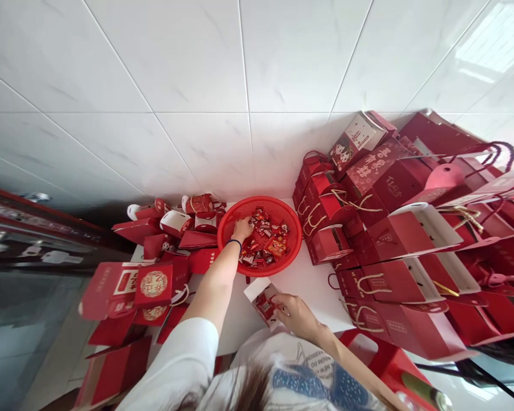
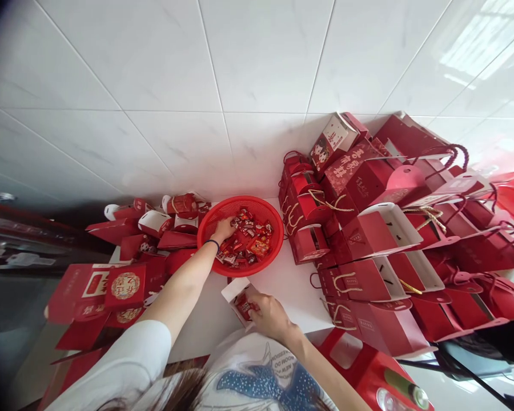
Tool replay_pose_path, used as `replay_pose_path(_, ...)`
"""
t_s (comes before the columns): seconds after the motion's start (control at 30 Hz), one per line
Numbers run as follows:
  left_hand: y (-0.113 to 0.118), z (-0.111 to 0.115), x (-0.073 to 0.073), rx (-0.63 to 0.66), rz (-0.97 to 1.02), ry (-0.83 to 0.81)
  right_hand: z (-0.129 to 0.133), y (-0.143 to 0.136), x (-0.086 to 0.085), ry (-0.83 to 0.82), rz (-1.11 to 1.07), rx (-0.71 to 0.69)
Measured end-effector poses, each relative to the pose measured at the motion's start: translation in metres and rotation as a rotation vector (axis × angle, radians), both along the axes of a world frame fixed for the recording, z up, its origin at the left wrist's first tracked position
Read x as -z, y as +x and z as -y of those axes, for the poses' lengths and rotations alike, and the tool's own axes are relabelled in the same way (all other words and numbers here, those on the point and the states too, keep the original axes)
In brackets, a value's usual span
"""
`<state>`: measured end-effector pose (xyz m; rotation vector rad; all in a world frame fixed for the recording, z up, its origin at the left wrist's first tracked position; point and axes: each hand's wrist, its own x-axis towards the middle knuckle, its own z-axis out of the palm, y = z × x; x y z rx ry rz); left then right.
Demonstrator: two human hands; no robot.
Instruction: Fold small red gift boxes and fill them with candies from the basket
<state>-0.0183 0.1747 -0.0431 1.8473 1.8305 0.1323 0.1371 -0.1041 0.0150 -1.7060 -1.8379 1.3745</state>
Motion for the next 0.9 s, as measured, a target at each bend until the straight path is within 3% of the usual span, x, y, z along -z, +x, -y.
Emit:
replay_pose_path(0.27, 0.0, 0.016, 0.004, -0.097, 0.035, -0.042, 0.009, 0.009, 0.01, 0.048, -0.08, 0.136)
replay_pose_path(0.5, 0.005, 0.025, 0.002, -0.278, 0.116, -0.04, 0.01, 0.014, 0.014, 0.189, 0.122, 0.139)
replay_pose_path(0.67, 0.016, 0.026, -0.001, -0.392, 0.232, -0.036, 0.012, 0.012, 0.023, 0.146, 0.093, 0.038)
replay_pose_path(0.8, 0.023, 0.03, -0.007, -0.436, 0.373, -0.003, 0.011, 0.016, 0.032, 0.108, 0.051, 0.146)
replay_pose_path(0.9, 0.013, 0.052, -0.015, -0.423, 0.486, -0.001, 0.008, 0.022, 0.037, 0.053, -0.018, 0.216)
